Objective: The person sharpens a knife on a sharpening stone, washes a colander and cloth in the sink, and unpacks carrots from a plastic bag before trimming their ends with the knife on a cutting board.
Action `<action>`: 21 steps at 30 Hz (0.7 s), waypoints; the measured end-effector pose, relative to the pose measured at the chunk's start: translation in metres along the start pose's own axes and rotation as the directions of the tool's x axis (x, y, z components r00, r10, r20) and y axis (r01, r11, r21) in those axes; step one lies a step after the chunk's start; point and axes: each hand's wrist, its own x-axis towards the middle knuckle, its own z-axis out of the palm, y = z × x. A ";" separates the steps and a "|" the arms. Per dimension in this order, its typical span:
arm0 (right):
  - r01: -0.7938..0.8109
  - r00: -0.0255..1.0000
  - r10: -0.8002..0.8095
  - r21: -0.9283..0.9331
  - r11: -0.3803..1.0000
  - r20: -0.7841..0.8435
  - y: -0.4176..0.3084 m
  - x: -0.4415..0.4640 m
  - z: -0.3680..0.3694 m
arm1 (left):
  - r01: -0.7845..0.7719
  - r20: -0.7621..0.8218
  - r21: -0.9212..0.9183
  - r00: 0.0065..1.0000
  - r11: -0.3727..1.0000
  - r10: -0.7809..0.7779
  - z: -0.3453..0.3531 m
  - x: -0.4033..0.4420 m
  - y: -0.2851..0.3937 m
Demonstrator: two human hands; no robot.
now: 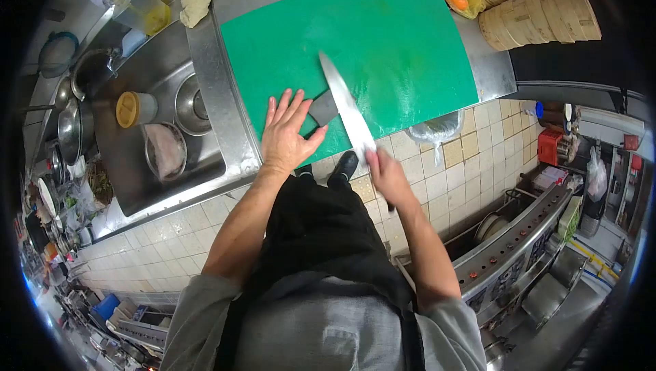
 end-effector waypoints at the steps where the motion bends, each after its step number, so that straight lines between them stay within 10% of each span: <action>1: -0.048 0.999 0.048 0.022 0.999 0.006 -0.012 0.021 0.000 | 0.002 -0.003 -0.008 1.000 1.000 -0.002 0.001 0.000 0.000; 7: -0.030 0.998 0.033 0.046 0.998 -0.054 0.012 -0.010 0.009 | -0.024 0.006 -0.009 1.000 1.000 0.024 -0.001 -0.001 -0.001; 12: -0.366 0.930 0.356 0.145 0.919 0.093 0.015 -0.082 0.008 | -0.057 0.075 -0.023 0.995 0.998 0.059 -0.001 0.000 -0.002; 18: -0.012 0.993 0.014 0.021 1.000 -0.117 -0.006 0.018 0.018 | -0.074 0.070 -0.014 0.995 0.997 0.075 -0.001 -0.001 -0.003; 21: -0.081 0.992 0.083 0.022 0.996 -0.093 -0.025 0.026 0.011 | -0.094 0.061 -0.019 0.994 0.995 0.095 -0.002 -0.002 -0.003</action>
